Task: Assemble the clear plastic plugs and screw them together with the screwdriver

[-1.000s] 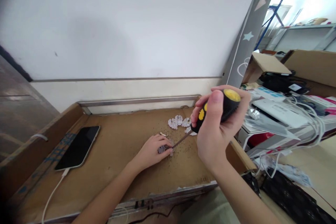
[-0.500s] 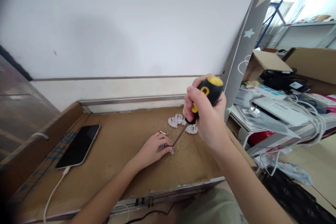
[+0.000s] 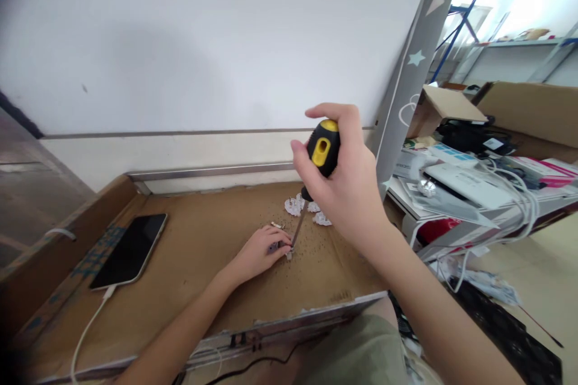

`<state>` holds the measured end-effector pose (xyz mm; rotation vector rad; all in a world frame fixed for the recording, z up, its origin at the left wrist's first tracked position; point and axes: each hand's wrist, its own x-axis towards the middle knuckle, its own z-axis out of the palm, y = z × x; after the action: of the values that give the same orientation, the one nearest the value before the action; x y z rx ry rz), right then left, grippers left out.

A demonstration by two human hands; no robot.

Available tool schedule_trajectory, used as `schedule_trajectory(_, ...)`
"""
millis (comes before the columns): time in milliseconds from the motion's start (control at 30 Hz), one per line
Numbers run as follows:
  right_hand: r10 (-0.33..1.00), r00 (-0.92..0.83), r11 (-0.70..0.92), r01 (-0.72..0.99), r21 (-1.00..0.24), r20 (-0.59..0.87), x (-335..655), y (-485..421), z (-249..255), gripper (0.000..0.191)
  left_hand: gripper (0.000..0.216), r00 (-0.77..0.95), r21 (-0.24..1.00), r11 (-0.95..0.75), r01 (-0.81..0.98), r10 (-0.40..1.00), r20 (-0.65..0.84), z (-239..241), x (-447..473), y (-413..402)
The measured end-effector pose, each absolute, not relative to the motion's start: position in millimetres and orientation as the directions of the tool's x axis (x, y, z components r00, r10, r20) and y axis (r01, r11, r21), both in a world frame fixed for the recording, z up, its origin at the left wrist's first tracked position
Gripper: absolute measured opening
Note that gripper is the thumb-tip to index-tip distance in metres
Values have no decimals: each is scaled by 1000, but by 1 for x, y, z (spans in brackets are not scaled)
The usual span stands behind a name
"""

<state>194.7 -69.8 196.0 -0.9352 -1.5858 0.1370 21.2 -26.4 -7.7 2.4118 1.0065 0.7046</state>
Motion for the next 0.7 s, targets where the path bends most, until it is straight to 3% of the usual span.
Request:
schedule_trajectory(133, 649, 26, 755, 107, -648, 760, 190, -66, 193, 21, 11, 604, 553, -642, 531, 745, 285, -7, 21, -28)
schedule_trajectory(267, 720, 110, 694, -125, -709, 685, 193, -53, 194, 19, 12, 606, 540, -646, 539, 743, 283, -6, 22, -28)
schedule_trajectory(367, 812, -114, 526, -279, -803, 572, 202, -47, 200, 23, 12, 607, 534, -647, 544, 743, 282, -6, 22, -28)
schedule_trajectory(433, 799, -329, 410, -316, -856, 504, 208, -46, 204, 27, 12, 603, 534, -646, 546, 745, 284, -5, 22, -28)
schedule_trajectory(500, 781, -410, 403, -246, -881, 472, 211, -46, 207, 31, 12, 601, 536, -646, 544, 745, 288, -5, 22, -28)
schedule_trajectory(567, 814, -249, 544, 7, -839, 525, 210, -49, 208, 34, 11, 597, 541, -643, 542, 748, 291, -6, 23, -28)
schedule_trajectory(633, 737, -32, 635, 376, -675, 675, 204, -56, 209, 31, 11, 596, 546, -638, 543, 751, 285, -6, 23, -28)
schedule_trajectory(700, 615, 12, 632, 591, -501, 789, 197, -65, 208, 26, 11, 596, 549, -632, 548, 755, 274, -6, 23, -28)
